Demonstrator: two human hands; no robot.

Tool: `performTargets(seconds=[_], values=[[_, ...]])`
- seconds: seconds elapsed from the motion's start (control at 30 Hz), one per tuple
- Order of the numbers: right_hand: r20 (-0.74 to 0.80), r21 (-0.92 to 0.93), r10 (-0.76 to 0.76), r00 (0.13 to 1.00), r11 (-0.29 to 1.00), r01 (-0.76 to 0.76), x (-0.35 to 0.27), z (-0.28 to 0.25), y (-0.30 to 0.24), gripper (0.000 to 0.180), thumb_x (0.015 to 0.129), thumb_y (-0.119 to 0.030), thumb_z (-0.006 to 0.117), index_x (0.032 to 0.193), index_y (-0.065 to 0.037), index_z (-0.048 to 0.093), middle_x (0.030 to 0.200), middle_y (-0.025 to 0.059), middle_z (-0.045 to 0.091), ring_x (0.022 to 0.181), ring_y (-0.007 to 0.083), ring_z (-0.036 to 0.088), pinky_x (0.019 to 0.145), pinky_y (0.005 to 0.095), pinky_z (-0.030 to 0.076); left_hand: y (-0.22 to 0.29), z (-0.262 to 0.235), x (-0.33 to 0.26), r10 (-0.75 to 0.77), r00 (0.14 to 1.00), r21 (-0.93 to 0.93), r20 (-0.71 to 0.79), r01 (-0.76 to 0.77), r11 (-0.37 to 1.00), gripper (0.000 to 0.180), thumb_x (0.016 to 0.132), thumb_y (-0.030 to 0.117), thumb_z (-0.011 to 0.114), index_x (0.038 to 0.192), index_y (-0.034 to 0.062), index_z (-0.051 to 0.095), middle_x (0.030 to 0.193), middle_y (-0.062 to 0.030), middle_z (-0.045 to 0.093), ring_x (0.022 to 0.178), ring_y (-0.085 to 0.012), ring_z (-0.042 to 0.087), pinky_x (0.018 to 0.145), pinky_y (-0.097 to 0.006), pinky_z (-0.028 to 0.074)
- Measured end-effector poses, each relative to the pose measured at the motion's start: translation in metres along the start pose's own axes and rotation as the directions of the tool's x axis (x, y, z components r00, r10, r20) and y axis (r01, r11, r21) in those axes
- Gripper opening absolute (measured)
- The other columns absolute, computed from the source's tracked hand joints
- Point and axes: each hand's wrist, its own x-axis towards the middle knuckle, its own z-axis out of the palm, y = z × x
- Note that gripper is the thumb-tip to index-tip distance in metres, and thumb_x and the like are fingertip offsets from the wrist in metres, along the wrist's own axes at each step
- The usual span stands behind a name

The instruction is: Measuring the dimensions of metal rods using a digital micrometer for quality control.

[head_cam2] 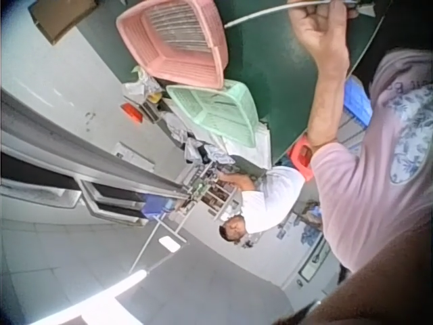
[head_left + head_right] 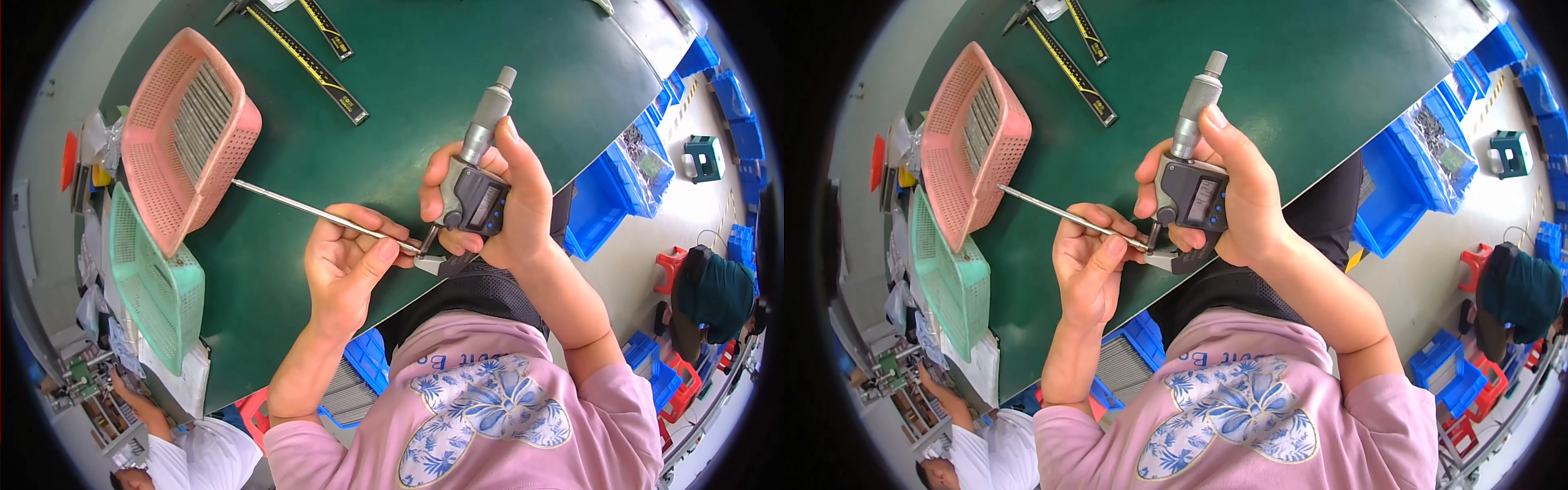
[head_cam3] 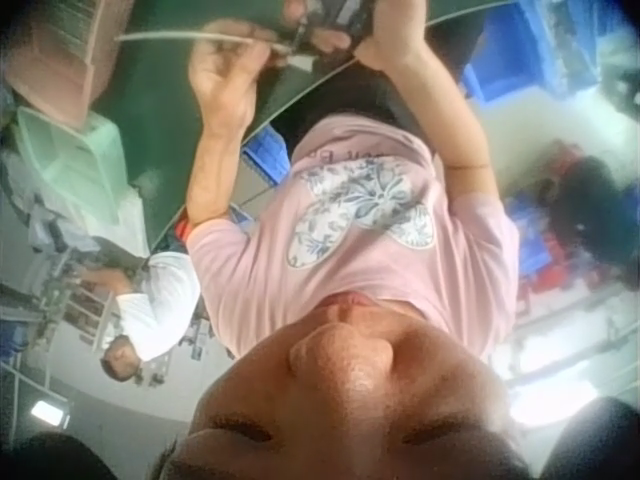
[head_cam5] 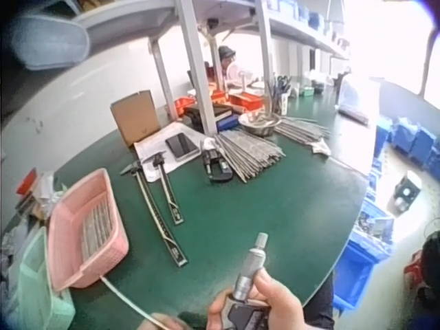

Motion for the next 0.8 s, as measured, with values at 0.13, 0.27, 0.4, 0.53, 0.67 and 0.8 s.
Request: performTargets(seconds=[0.13,0.27,0.4,0.53,0.67,0.8], values=[[-0.027,-0.035,-0.005,1.000,0.999,0.004,-0.001,0.001,0.000,0.063,0.078,-0.059,0.033,0.078,0.001,0.052,0.062,0.0136,0.055,0.034,0.0121,0.041,0.032,0.0211,0.033,0.001,0.002,0.000,-0.003,1.000,0.015,0.004,0.003,1.000,0.023,0.076,-0.004,0.053,0.096,-0.0016,0.042,0.086,-0.0152,0.055,0.075,-0.0200,0.059,0.066,-0.028,0.051],[-0.024,-0.013,0.005,1.000,1.000,-0.005,-0.001,0.002,0.000,0.060,0.079,-0.057,0.034,0.078,0.000,0.053,0.062,0.0127,0.055,0.036,0.0116,0.043,0.033,0.0206,0.033,0.003,0.004,-0.001,-0.003,1.000,0.010,0.003,0.003,1.000,0.026,0.075,-0.003,0.054,0.098,-0.0017,0.041,0.089,-0.0161,0.055,0.079,-0.0234,0.059,0.068,-0.030,0.051],[0.027,-0.006,0.007,1.000,1.000,-0.007,0.000,-0.002,0.000,0.059,0.079,-0.056,0.034,0.079,0.000,0.053,0.063,0.0121,0.056,0.039,0.0114,0.044,0.033,0.0205,0.033,0.001,0.000,0.000,-0.010,0.999,0.013,0.037,0.010,1.000,0.026,0.075,-0.003,0.054,0.098,-0.0011,0.042,0.089,-0.0161,0.056,0.079,-0.0238,0.059,0.068,-0.031,0.051],[0.020,-0.028,0.002,1.000,1.000,-0.001,0.000,-0.001,-0.001,0.062,0.079,-0.058,0.032,0.080,0.001,0.053,0.063,0.0128,0.056,0.038,0.0115,0.044,0.033,0.0207,0.033,0.001,0.001,0.000,-0.002,0.999,-0.009,0.037,0.002,1.000,0.026,0.075,-0.004,0.054,0.097,-0.0010,0.042,0.087,-0.0156,0.056,0.079,-0.0238,0.059,0.068,-0.031,0.051],[0.046,0.037,0.025,0.999,0.999,-0.027,0.000,-0.001,-0.001,0.067,0.079,-0.059,0.027,0.082,0.003,0.052,0.064,0.0146,0.056,0.037,0.0122,0.043,0.034,0.0217,0.034,0.004,0.002,0.001,0.076,0.996,0.057,-0.047,-0.073,0.996,0.025,0.073,0.003,0.052,0.096,-0.0025,0.043,0.073,-0.0107,0.053,0.062,-0.0173,0.055,0.054,-0.024,0.046],[0.058,0.033,-0.007,0.998,0.999,0.005,0.000,0.000,0.000,0.056,0.080,-0.051,0.035,0.083,0.002,0.052,0.065,0.0137,0.055,0.038,0.0115,0.042,0.035,0.0224,0.034,0.017,-0.011,-0.009,0.030,0.999,0.121,0.041,-0.035,0.992,0.029,0.067,0.013,0.048,0.089,-0.0053,0.049,0.053,-0.0043,0.044,0.042,-0.0098,0.040,0.040,-0.020,0.032]])
